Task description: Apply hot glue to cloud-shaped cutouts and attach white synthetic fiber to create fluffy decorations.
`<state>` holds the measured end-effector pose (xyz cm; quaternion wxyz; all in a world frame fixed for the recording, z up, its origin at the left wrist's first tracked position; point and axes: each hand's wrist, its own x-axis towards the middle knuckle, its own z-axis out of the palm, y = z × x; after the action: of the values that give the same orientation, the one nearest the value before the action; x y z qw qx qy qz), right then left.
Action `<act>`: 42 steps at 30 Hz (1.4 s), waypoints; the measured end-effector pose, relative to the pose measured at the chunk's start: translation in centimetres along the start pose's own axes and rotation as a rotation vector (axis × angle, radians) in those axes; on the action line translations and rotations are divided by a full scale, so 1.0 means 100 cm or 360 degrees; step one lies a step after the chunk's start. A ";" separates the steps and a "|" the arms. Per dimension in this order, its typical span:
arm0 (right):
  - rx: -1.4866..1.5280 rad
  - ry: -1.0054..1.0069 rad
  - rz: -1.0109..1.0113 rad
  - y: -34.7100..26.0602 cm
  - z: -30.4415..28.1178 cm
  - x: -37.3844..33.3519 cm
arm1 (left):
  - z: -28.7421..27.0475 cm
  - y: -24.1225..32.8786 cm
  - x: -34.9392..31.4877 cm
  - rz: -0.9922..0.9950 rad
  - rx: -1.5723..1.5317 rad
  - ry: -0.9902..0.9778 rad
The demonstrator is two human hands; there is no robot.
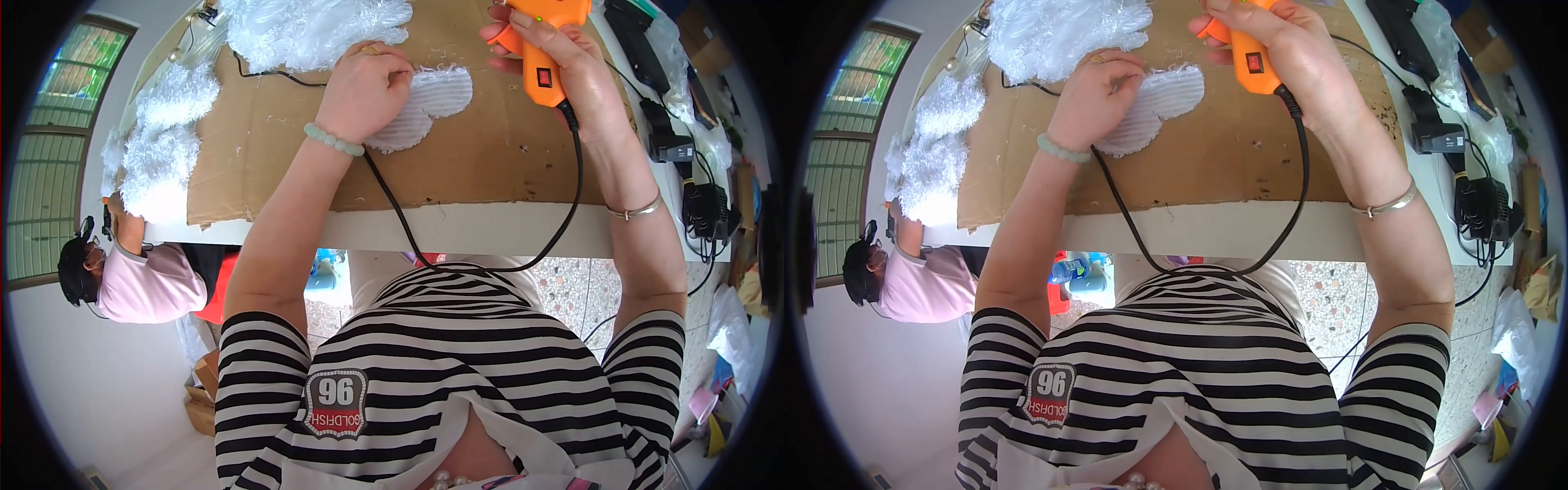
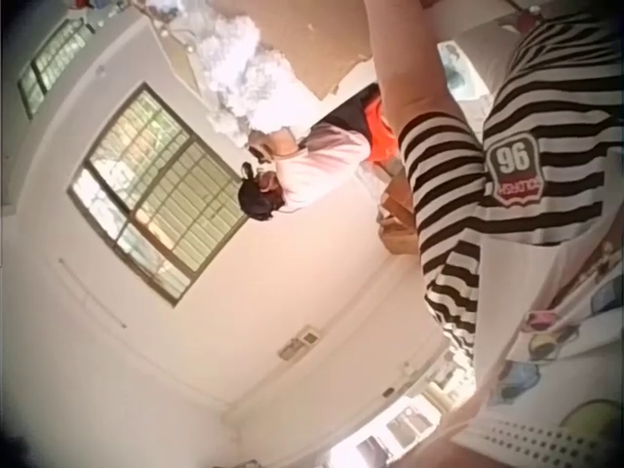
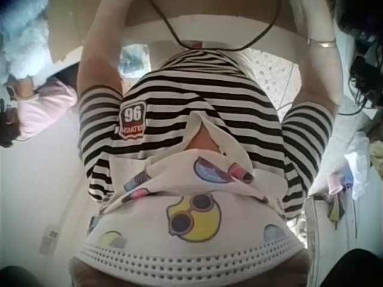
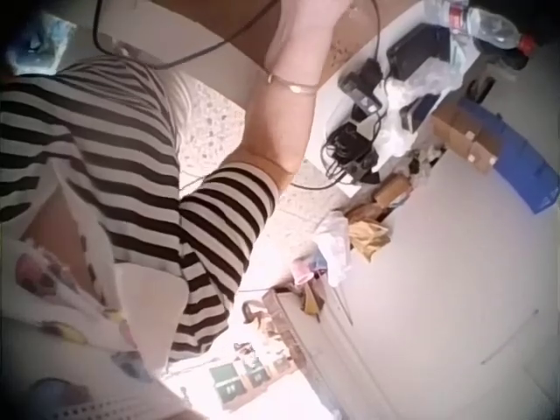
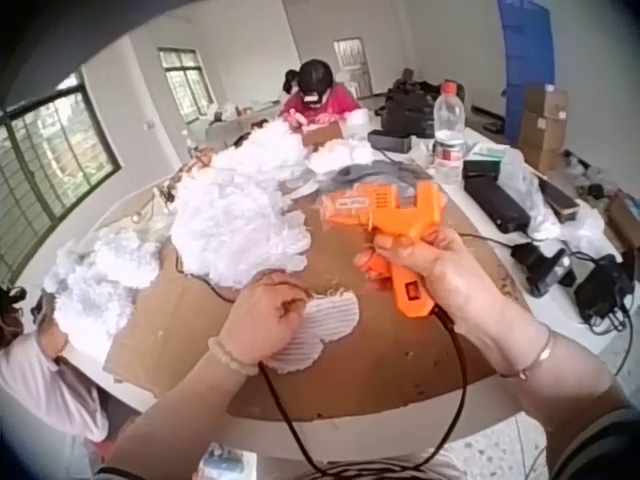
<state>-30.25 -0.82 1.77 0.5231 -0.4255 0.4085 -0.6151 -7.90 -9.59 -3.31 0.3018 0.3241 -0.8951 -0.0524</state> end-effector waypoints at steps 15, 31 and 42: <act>-0.0705 -0.0435 0.0170 0.017 -0.028 -0.037 | 0.002 -0.007 -0.003 0.0183 -0.0084 0.0184; -0.1029 -0.0273 0.0288 0.025 -0.016 -0.042 | 0.005 -0.006 0.000 0.0147 -0.0179 0.0143; -0.1370 -0.0379 0.0182 0.028 -0.013 -0.038 | 0.001 -0.006 -0.001 0.0115 -0.0139 0.0052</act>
<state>-30.28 2.70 -1.64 0.3749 -0.6489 0.5871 -0.3061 -7.59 -9.98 -3.58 0.3319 0.2788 -0.8980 -0.0752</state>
